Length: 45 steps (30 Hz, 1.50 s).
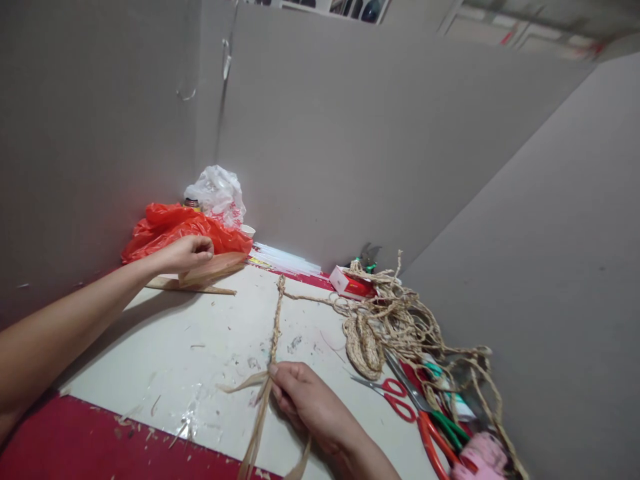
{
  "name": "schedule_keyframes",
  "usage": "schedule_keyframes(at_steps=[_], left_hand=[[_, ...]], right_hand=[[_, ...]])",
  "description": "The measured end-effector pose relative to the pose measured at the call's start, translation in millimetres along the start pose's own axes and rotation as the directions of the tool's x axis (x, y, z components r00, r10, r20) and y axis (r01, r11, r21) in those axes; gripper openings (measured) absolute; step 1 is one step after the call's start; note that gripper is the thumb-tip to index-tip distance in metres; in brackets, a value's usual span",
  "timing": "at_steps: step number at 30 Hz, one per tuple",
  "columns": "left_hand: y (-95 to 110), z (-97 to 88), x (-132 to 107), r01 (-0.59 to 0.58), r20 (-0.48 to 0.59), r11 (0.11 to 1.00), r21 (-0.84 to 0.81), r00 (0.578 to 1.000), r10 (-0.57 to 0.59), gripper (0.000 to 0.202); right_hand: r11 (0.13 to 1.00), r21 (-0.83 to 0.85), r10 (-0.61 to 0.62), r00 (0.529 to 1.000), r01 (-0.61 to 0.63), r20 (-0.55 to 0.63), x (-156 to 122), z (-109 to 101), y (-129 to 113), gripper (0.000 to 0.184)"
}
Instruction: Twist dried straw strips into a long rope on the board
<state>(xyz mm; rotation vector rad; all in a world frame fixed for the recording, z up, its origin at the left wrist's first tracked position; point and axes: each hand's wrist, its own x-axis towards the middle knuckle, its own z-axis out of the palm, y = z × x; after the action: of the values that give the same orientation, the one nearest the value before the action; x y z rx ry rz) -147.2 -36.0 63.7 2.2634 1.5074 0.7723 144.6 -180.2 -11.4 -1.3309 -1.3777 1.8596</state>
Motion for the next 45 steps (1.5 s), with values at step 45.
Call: schedule_keyframes(at_steps=[45], left_hand=[[-25.2,4.7,1.9,0.196,0.179,0.943,0.27,0.952,-0.249,0.013]], right_hand=[[1.0,0.01,0.008,1.0,-0.007,-0.008,-1.6,1.6,-2.8,0.045]])
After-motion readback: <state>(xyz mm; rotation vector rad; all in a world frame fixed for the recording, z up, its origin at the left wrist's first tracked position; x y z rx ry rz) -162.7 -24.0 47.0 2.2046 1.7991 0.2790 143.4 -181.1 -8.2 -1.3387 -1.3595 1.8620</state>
